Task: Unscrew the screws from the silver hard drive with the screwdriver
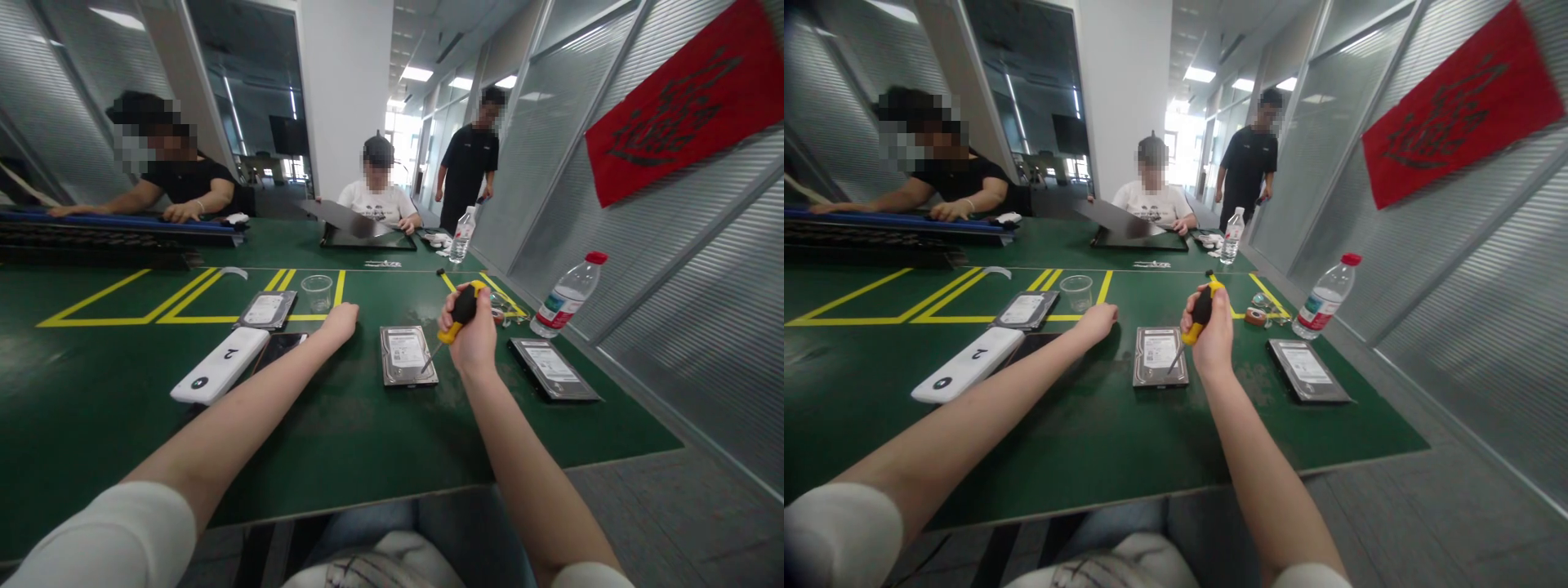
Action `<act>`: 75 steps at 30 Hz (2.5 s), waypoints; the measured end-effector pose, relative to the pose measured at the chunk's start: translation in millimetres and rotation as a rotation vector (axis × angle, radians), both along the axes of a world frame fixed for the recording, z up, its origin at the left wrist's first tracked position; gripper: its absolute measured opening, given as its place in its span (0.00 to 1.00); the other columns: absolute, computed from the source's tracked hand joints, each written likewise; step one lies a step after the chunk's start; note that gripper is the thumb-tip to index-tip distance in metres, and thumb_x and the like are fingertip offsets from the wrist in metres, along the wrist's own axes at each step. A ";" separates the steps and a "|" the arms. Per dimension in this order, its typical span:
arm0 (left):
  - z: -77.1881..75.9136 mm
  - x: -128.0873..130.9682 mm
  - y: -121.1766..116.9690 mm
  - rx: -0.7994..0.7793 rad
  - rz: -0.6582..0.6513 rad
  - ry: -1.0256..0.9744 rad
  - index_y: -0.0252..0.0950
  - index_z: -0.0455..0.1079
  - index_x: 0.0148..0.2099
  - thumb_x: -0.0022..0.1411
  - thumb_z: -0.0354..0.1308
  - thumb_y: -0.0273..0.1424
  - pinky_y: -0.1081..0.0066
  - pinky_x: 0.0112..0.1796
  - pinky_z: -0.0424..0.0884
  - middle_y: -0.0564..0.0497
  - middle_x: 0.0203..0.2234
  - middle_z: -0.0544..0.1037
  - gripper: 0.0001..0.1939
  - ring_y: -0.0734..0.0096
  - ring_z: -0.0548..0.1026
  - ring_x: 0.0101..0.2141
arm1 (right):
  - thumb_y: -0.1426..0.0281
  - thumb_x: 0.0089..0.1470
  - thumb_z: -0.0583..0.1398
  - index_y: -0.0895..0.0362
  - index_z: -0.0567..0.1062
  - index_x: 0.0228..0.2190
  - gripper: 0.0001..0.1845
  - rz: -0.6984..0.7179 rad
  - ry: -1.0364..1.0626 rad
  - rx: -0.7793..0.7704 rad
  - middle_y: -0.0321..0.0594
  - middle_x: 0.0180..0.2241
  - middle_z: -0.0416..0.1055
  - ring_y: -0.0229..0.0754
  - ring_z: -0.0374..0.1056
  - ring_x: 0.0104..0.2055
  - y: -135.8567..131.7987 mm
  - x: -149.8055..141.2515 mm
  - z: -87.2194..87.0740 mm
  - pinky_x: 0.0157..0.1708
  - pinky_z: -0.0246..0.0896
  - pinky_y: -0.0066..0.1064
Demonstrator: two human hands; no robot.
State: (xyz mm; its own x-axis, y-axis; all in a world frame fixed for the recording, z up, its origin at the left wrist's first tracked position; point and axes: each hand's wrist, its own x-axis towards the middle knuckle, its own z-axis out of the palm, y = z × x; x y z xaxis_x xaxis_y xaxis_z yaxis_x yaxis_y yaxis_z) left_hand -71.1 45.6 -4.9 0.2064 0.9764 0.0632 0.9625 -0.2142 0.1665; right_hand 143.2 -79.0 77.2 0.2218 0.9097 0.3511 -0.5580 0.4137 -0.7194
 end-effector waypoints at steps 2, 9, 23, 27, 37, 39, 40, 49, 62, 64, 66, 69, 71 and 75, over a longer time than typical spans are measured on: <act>5.2 -0.3 -5.2 -0.003 -0.010 -0.019 0.34 0.66 0.56 0.68 0.57 0.36 0.57 0.45 0.74 0.44 0.51 0.71 0.17 0.61 0.74 0.46 | 0.49 0.55 0.56 0.53 0.66 0.29 0.20 -0.045 0.018 0.004 0.28 0.20 0.62 0.28 0.55 0.16 3.1 13.2 8.4 0.14 0.51 0.20; 32.9 30.0 -45.2 0.049 -0.214 -0.234 0.33 0.72 0.39 0.63 0.54 0.21 0.67 0.42 0.70 0.45 0.35 0.78 0.06 0.61 0.76 0.40 | 0.54 0.63 0.46 0.54 0.66 0.27 0.22 0.010 0.114 -0.132 0.30 0.19 0.59 0.27 0.51 0.14 18.2 57.8 16.9 0.12 0.49 0.17; 20.5 106.7 -94.1 -0.125 -0.755 -0.429 0.33 0.69 0.30 0.58 0.63 0.24 0.76 0.29 0.60 0.56 0.22 0.70 0.05 0.74 0.68 0.25 | 0.57 0.66 0.40 0.57 0.65 0.30 0.23 0.427 0.199 -0.371 0.30 0.20 0.60 0.27 0.53 0.15 23.8 65.0 -10.7 0.11 0.51 0.16; 15.9 104.1 -93.7 -0.112 -0.808 -0.436 0.34 0.70 0.31 0.59 0.63 0.25 0.76 0.31 0.61 0.55 0.23 0.72 0.05 0.73 0.68 0.27 | 0.58 0.66 0.40 0.57 0.65 0.30 0.23 0.428 0.191 -0.387 0.31 0.20 0.60 0.28 0.53 0.15 24.9 65.9 -12.0 0.11 0.51 0.16; 14.3 101.2 -92.5 -0.112 -0.936 -0.452 0.34 0.75 0.36 0.61 0.59 0.24 0.73 0.39 0.65 0.49 0.32 0.77 0.04 0.69 0.73 0.34 | 0.57 0.64 0.46 0.56 0.66 0.30 0.20 0.388 0.176 -0.411 0.30 0.20 0.60 0.28 0.52 0.15 25.6 67.0 -13.4 0.12 0.51 0.16; 13.0 101.3 -91.8 -0.117 -0.949 -0.457 0.34 0.75 0.35 0.62 0.59 0.24 0.73 0.39 0.66 0.49 0.32 0.76 0.04 0.69 0.73 0.34 | 0.57 0.65 0.45 0.56 0.66 0.29 0.20 0.379 0.172 -0.417 0.30 0.20 0.60 0.28 0.51 0.15 25.3 66.4 -13.0 0.12 0.50 0.16; 12.3 101.3 -91.3 -0.120 -0.952 -0.461 0.34 0.75 0.35 0.62 0.59 0.24 0.72 0.40 0.66 0.49 0.32 0.75 0.04 0.69 0.73 0.34 | 0.57 0.65 0.45 0.56 0.65 0.29 0.20 0.377 0.172 -0.418 0.30 0.20 0.60 0.28 0.51 0.15 25.2 66.3 -12.9 0.12 0.50 0.16; 6.5 100.8 -88.5 -0.138 -0.907 -0.522 0.33 0.75 0.32 0.61 0.60 0.24 0.73 0.39 0.66 0.50 0.30 0.74 0.04 0.70 0.72 0.33 | 0.57 0.64 0.46 0.56 0.65 0.29 0.19 0.355 0.159 -0.412 0.30 0.20 0.60 0.28 0.51 0.15 24.7 65.7 -12.3 0.12 0.50 0.16; 2.5 107.1 -88.5 -0.160 -0.790 -0.536 0.33 0.77 0.33 0.58 0.62 0.23 0.74 0.35 0.66 0.51 0.29 0.73 0.03 0.71 0.72 0.32 | 0.54 0.62 0.48 0.56 0.66 0.28 0.20 0.267 0.160 -0.380 0.29 0.19 0.60 0.27 0.50 0.14 25.3 63.7 -11.7 0.11 0.48 0.15; 2.8 106.8 -88.8 -0.162 -0.789 -0.534 0.33 0.77 0.33 0.58 0.62 0.23 0.75 0.35 0.66 0.52 0.29 0.74 0.03 0.71 0.72 0.32 | 0.53 0.61 0.49 0.55 0.66 0.27 0.21 0.193 0.144 -0.316 0.29 0.18 0.59 0.27 0.49 0.14 24.8 60.2 -12.1 0.11 0.47 0.15; 3.7 106.2 -89.2 -0.163 -0.792 -0.535 0.34 0.77 0.33 0.59 0.61 0.24 0.75 0.36 0.66 0.52 0.29 0.74 0.04 0.71 0.72 0.32 | 0.51 0.60 0.51 0.54 0.66 0.27 0.21 0.126 0.101 -0.240 0.28 0.18 0.58 0.27 0.48 0.14 23.6 56.2 -13.1 0.10 0.45 0.15; 4.9 105.4 -89.4 -0.166 -0.798 -0.539 0.34 0.78 0.34 0.59 0.61 0.24 0.75 0.36 0.67 0.51 0.29 0.74 0.04 0.71 0.72 0.33 | 0.49 0.57 0.54 0.54 0.66 0.27 0.21 0.073 0.032 -0.163 0.28 0.17 0.58 0.27 0.47 0.13 20.9 51.0 -14.8 0.10 0.43 0.16; 4.8 105.3 -89.2 -0.166 -0.799 -0.543 0.34 0.78 0.34 0.59 0.62 0.24 0.75 0.37 0.67 0.51 0.29 0.74 0.04 0.71 0.72 0.33 | 0.49 0.56 0.54 0.54 0.66 0.27 0.21 0.062 0.012 -0.143 0.28 0.17 0.58 0.27 0.47 0.13 19.0 48.6 -15.5 0.10 0.44 0.17; 3.1 106.2 -88.0 -0.162 -0.798 -0.549 0.33 0.78 0.34 0.58 0.63 0.24 0.74 0.36 0.67 0.51 0.29 0.73 0.03 0.71 0.72 0.32 | 0.49 0.56 0.55 0.54 0.66 0.27 0.21 0.056 0.004 -0.131 0.27 0.17 0.58 0.27 0.47 0.13 17.1 46.0 -16.0 0.11 0.44 0.17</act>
